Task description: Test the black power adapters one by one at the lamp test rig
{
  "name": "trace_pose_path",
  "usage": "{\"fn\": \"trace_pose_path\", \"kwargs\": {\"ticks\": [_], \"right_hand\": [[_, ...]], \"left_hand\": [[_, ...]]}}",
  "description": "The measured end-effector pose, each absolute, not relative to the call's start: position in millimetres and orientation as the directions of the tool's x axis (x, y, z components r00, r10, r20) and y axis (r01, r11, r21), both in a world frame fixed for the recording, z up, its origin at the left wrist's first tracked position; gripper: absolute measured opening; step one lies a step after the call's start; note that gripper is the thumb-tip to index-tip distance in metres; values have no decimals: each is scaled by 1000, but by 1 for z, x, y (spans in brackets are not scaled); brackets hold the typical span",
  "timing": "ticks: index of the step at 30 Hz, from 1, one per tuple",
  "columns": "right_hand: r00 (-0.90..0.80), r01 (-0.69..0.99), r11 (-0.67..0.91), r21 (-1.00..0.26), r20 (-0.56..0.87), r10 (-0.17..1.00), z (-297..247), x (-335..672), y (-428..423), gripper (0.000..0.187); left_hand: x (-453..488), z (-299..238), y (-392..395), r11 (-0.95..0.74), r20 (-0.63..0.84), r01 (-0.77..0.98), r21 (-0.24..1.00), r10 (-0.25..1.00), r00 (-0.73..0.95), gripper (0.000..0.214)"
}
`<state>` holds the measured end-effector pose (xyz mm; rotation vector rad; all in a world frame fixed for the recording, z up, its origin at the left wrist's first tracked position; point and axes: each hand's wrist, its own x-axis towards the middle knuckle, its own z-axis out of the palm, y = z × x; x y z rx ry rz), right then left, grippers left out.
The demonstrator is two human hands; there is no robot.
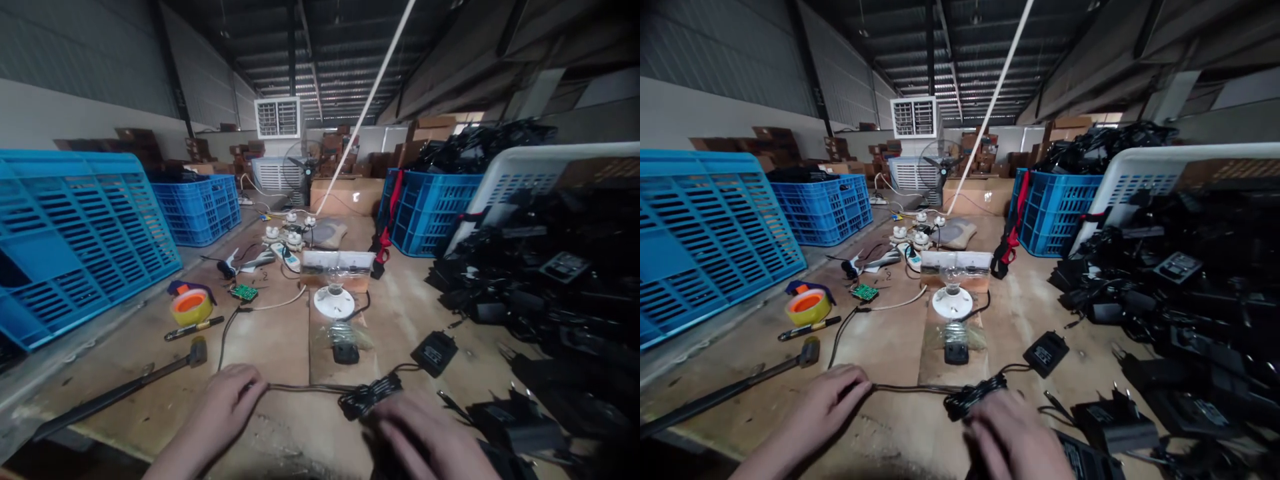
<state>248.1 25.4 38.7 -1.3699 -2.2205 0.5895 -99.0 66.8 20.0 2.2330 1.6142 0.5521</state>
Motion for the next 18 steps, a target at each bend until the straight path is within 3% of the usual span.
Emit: {"fn": "trace_pose_path", "kwargs": {"ticks": [3,6,10,15,18], "right_hand": [[-333,840,363,-404,144,932,52,258,51,30],[-396,867,395,-303,61,916,43,253,65,24],[-465,789,467,-399,110,879,28,229,52,23],[-501,689,403,-602,6,865,30,220,36,28],[-488,682,378,-626,-5,873,32,227,38,19]], "left_hand": [[-93,21,70,-342,156,847,407,940,304,28],[-69,28,62,-383,182,806,451,924,337,19],[-28,29,43,-400,159,692,600,908,388,15],[4,10,34,-493,204,676,548,863,463,13],[13,4,32,-518,237,688,508,852,466,8]]}}
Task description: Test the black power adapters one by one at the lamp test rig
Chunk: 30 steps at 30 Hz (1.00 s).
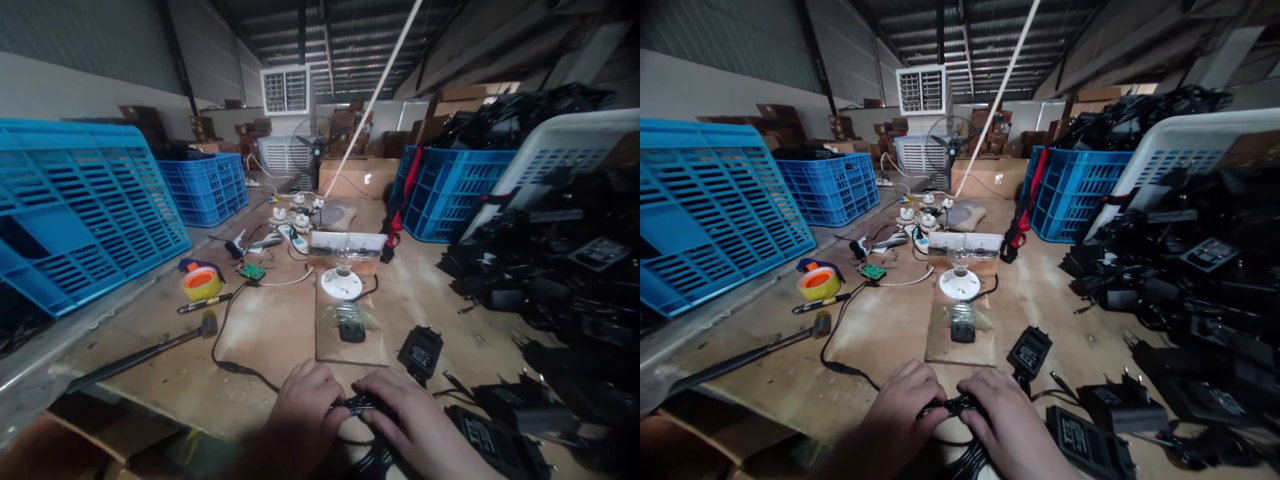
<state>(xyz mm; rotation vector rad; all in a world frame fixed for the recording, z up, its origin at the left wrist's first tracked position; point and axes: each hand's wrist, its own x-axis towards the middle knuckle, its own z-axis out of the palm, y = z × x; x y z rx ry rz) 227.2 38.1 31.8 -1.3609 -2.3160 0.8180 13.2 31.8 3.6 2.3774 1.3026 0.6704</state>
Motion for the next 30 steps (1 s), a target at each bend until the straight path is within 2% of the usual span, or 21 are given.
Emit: {"fn": "trace_pose_path", "kwargs": {"ticks": [5,9,12,16,19,22,26,28,29,30], "right_hand": [[-481,672,373,-639,6,877,33,227,40,7],[-475,671,386,-634,32,879,35,220,41,14],[-461,721,428,-545,84,883,33,225,44,17],[-383,802,394,-449,120,916,29,242,48,17],[-421,816,430,-388,112,900,30,247,49,16],[-425,844,435,-314,105,899,31,244,50,19],[-418,841,420,-340,85,905,38,256,56,20],[-391,823,418,-384,151,908,46,273,65,15],[-354,818,401,-412,187,916,50,283,71,21],[-311,815,372,-444,208,928,53,293,78,35]], "left_hand": [[23,8,29,-563,214,739,371,826,522,9],[23,11,27,-581,196,750,317,814,547,9],[16,11,24,-545,166,760,354,836,522,12],[4,14,20,-419,129,777,469,903,409,15],[2,15,21,-425,129,749,508,897,422,16],[7,13,23,-445,194,713,542,892,409,20],[-4,11,24,-441,239,676,590,895,376,22],[-28,15,26,-478,271,669,570,878,396,15],[-45,19,28,-498,298,686,530,867,399,20],[-63,21,31,-500,317,734,459,864,391,28]]}}
